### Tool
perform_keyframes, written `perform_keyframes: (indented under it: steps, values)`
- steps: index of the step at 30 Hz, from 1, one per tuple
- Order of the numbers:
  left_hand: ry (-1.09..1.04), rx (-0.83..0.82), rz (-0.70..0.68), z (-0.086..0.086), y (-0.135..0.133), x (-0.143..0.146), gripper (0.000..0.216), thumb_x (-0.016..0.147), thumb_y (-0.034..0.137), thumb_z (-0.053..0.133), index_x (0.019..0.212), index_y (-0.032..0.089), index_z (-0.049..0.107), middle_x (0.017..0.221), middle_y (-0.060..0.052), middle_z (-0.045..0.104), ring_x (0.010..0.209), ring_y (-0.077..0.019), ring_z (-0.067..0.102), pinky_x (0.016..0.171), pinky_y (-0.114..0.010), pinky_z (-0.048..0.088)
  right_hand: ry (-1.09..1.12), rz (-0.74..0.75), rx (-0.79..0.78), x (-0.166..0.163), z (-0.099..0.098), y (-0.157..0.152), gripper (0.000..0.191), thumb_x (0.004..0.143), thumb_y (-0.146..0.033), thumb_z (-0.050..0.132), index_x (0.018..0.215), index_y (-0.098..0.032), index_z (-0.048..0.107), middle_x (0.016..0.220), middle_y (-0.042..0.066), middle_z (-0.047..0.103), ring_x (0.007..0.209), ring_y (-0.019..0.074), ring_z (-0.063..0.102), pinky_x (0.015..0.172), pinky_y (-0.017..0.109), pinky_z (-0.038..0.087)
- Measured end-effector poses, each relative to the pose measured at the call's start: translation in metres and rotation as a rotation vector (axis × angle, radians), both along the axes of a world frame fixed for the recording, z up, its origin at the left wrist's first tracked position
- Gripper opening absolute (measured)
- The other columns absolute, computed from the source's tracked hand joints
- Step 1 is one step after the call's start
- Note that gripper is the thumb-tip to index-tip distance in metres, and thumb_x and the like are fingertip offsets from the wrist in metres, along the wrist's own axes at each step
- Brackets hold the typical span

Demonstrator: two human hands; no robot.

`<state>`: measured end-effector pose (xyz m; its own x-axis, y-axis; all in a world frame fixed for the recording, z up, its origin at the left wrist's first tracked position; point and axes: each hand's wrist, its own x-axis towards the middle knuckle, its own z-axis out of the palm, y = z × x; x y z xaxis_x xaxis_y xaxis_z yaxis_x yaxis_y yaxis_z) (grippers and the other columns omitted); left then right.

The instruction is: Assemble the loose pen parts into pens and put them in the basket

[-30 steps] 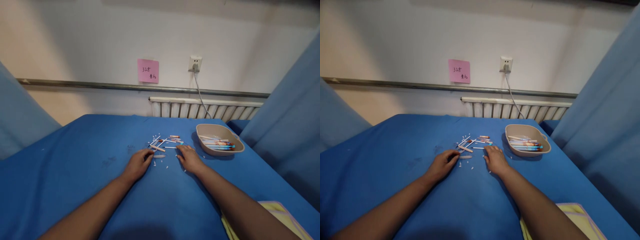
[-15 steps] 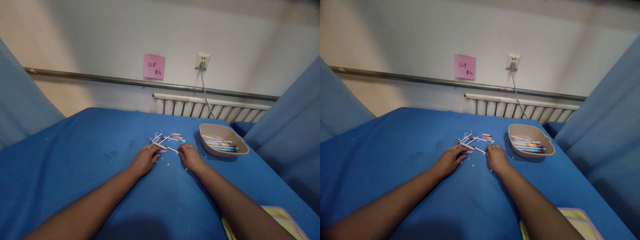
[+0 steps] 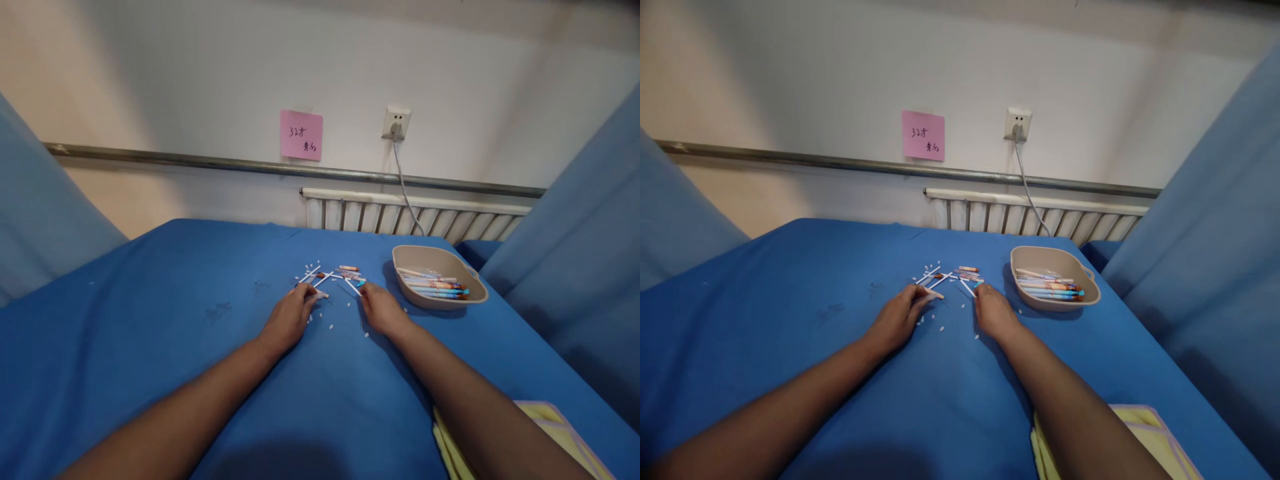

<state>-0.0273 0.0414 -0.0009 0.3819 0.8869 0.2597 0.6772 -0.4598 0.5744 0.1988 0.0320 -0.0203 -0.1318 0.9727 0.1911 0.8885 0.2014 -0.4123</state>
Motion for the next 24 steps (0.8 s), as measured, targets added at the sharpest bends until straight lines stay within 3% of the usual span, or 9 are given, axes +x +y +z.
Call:
perform_keyframes:
  steps: [3, 5, 7, 13, 24]
  values:
    - [-0.054, -0.073, -0.038, -0.002, -0.013, 0.016, 0.029, 0.091, 0.029, 0.034, 0.115, 0.019, 0.047, 0.107, -0.008, 0.062, 0.097, -0.0202, 0.06, 0.085, -0.034, 0.045, 0.387, -0.065, 0.052, 0.0, -0.007, 0.007, 0.018, 0.085, -0.026, 0.045, 0.088, -0.018, 0.06, 0.079, 0.004, 0.064, 0.073, 0.017, 0.057, 0.068, 0.026, 0.039]
    - [0.025, -0.047, -0.081, -0.003, -0.024, 0.032, 0.027, 0.087, 0.026, 0.04, 0.111, 0.019, 0.051, 0.111, -0.009, 0.06, 0.102, -0.022, 0.058, 0.088, -0.035, 0.043, 0.703, -0.112, 0.077, -0.001, -0.01, 0.011, 0.019, 0.08, -0.035, 0.052, 0.077, -0.019, 0.061, 0.067, 0.0, 0.061, 0.062, 0.0158, 0.054, 0.061, 0.026, 0.038]
    - [0.136, -0.048, -0.095, -0.003, -0.031, 0.048, 0.022, 0.083, 0.027, 0.048, 0.102, 0.021, 0.055, 0.103, -0.008, 0.063, 0.093, -0.0234, 0.06, 0.082, -0.034, 0.045, 0.928, -0.142, 0.085, -0.002, -0.013, 0.014, 0.023, 0.074, -0.042, 0.057, 0.07, -0.019, 0.06, 0.06, -0.002, 0.058, 0.055, 0.0142, 0.05, 0.055, 0.025, 0.037]
    - [0.331, -0.067, -0.123, 0.002, -0.031, 0.078, 0.024, 0.078, 0.039, 0.057, 0.091, 0.02, 0.059, 0.093, -0.009, 0.064, 0.084, -0.0269, 0.061, 0.069, -0.034, 0.044, 1.085, -0.152, 0.065, -0.005, -0.007, 0.012, 0.026, 0.069, -0.044, 0.061, 0.069, -0.018, 0.061, 0.051, -0.004, 0.053, 0.047, 0.0118, 0.047, 0.049, 0.023, 0.037]
    - [0.362, -0.011, -0.194, -0.005, -0.027, 0.073, 0.014, 0.084, 0.028, 0.047, 0.083, 0.019, 0.058, 0.085, -0.007, 0.062, 0.076, -0.0212, 0.059, 0.067, -0.029, 0.042, 1.454, -0.115, -0.075, -0.005, -0.005, 0.008, 0.031, 0.06, -0.041, 0.072, 0.073, -0.016, 0.061, 0.052, -0.005, 0.053, 0.047, 0.0083, 0.046, 0.048, 0.02, 0.035]
